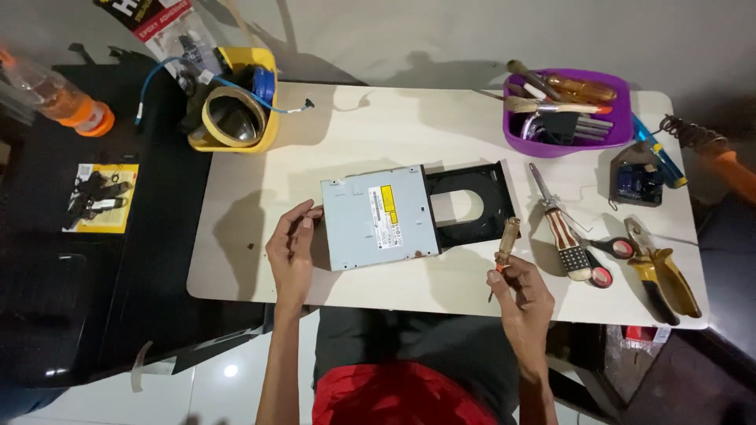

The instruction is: Using a small screwdriver to pry open and remove the outer casing of a computer disc drive.

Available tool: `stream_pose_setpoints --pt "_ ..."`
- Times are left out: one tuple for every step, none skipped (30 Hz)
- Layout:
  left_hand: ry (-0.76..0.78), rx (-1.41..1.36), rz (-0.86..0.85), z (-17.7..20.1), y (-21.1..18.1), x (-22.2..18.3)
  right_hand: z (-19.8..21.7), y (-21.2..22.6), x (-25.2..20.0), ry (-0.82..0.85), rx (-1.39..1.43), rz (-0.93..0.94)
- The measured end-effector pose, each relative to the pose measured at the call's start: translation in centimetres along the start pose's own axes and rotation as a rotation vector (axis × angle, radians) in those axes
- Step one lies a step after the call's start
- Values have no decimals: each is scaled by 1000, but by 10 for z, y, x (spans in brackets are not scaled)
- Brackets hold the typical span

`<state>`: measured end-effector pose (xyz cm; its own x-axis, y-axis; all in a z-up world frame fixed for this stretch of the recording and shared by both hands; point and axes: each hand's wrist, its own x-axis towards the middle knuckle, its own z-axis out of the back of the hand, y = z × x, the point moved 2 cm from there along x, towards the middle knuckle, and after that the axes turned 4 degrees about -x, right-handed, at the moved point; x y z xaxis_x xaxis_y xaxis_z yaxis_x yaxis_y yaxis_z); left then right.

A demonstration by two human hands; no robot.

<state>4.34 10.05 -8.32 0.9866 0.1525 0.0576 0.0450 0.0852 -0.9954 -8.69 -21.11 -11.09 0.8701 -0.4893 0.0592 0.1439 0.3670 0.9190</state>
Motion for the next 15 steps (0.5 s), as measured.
stream_pose_setpoints --pt "3 6 0 0 0 0 0 -1 1 -1 5 -4" --pt "2 17 8 0 -1 -1 0 -1 1 18 11 -5" --pt "4 27 17 -1 0 -1 1 -2 2 34 16 -6" --pt "8 31 17 -1 -2 -1 0 -1 2 31 19 -11" --pt "-1 24 17 -2 -3 -1 1 0 2 35 40 -17" --pt "-11 18 17 -3 -4 -2 1 1 2 39 61 -23" --pt "-8 20 19 -3 -2 -1 2 0 2 37 62 -27" --pt "-12 32 10 -3 0 -1 2 -1 2 40 21 -41" --pt "-16 45 1 -3 2 -1 2 -2 2 42 -18 -53" --pt "-13 47 1 -4 1 -2 3 -1 2 41 -16 -57" --pt "-9 19 9 -4 0 -1 3 -1 2 45 -5 -75" --pt "-6 -10 17 -5 -1 -1 3 -1 2 48 6 -94" --pt "-4 -7 15 -5 0 -1 3 -1 3 46 10 -95" --pt "-1 -6 8 -4 1 -1 3 -2 3 56 -6 -88" --pt "2 -7 1 -4 3 -1 4 -2 3 66 -24 -79"
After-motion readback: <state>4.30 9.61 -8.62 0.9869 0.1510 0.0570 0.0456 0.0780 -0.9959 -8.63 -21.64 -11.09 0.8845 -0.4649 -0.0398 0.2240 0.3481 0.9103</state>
